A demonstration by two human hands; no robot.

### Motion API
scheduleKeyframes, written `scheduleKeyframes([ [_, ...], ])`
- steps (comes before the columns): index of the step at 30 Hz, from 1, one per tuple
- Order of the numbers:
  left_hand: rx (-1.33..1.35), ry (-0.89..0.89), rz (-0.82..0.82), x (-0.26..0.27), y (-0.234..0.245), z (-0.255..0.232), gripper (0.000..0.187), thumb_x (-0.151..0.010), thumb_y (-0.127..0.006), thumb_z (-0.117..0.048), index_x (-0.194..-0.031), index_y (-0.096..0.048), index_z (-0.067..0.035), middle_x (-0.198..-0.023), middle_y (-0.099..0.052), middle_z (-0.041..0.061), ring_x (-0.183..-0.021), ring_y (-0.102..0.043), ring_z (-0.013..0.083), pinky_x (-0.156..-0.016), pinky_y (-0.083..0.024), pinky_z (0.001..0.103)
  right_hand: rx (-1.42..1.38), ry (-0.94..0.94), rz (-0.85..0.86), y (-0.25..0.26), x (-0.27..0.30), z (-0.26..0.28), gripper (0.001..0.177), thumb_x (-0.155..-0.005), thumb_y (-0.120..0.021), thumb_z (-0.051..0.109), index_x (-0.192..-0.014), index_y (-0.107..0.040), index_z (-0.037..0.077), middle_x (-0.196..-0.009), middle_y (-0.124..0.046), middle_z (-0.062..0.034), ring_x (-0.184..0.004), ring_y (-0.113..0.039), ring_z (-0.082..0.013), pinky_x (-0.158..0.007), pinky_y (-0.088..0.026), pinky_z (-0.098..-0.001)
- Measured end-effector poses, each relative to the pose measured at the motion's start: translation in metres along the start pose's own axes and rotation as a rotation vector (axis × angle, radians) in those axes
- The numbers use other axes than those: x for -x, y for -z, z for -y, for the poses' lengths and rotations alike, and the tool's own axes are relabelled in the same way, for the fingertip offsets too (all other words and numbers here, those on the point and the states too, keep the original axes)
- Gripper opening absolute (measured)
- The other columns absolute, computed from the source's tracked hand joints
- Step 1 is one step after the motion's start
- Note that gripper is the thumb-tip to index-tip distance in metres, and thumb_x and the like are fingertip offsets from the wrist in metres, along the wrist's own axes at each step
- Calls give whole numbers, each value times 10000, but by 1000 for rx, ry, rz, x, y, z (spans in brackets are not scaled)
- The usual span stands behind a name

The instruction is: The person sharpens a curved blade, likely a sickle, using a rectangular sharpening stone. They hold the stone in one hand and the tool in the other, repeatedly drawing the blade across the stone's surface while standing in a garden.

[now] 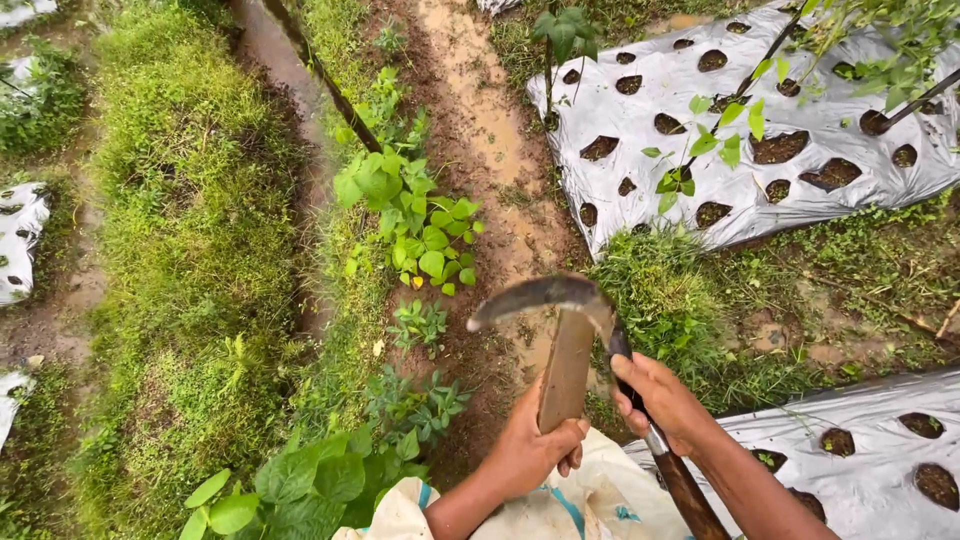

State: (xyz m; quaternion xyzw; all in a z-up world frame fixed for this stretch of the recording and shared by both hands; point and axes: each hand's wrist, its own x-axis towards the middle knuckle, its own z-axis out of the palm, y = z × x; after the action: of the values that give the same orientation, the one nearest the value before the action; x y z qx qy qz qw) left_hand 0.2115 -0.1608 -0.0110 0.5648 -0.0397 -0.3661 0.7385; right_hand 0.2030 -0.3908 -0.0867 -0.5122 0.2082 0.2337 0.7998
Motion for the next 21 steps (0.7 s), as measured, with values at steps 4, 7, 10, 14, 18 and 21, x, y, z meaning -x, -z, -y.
scheduleKeyframes([
  [4,14,35,-75,-24,-3,-8,690,-913,-597,-18,-1547,-334,-72,-821,-612,79,-578,-561,116,-462,-459,247,76,-22,10,5,-6,23,289,-1036,-527,285,-954,-521,8,-582,-543,-70,-354,-387,-112,-306,-295,-259],
  [7,49,46,-159,-36,-3,-16,600,-911,-600,-34,-1481,-415,-66,-894,-635,95,-597,-575,130,-485,-466,261,150,-96,34,20,-18,29,301,-1019,-543,291,-1000,-570,-9,-570,-565,-88,-355,-393,-119,-326,-282,-259],
  [10,-7,4,-138,-44,-3,-20,700,-915,-576,1,-1561,-316,-68,-822,-614,80,-550,-566,130,-456,-465,259,-39,-37,-76,34,-34,26,306,-1030,-555,306,-889,-500,41,-583,-533,-71,-357,-369,-112,-299,-272,-269],
  [14,49,-28,-235,-60,9,-22,520,-910,-581,2,-1411,-446,-35,-722,-606,85,-551,-547,142,-459,-448,261,75,-128,-83,51,-39,31,274,-1019,-558,277,-1010,-545,3,-597,-547,-92,-361,-381,-125,-305,-279,-267],
  [18,57,-56,-233,-76,10,-43,426,-895,-577,12,-1311,-488,-14,-757,-609,86,-550,-559,146,-451,-460,263,20,-73,-157,67,-55,46,314,-1027,-567,309,-906,-506,25,-633,-535,-101,-401,-366,-120,-331,-284,-276],
  [21,87,-74,-267,-96,27,-42,671,-893,-562,15,-1528,-368,-77,-816,-614,89,-554,-564,141,-461,-442,266,57,-80,-131,84,-66,57,279,-1011,-589,270,-927,-503,18,-604,-555,-106,-368,-374,-118,-303,-281,-265],
])
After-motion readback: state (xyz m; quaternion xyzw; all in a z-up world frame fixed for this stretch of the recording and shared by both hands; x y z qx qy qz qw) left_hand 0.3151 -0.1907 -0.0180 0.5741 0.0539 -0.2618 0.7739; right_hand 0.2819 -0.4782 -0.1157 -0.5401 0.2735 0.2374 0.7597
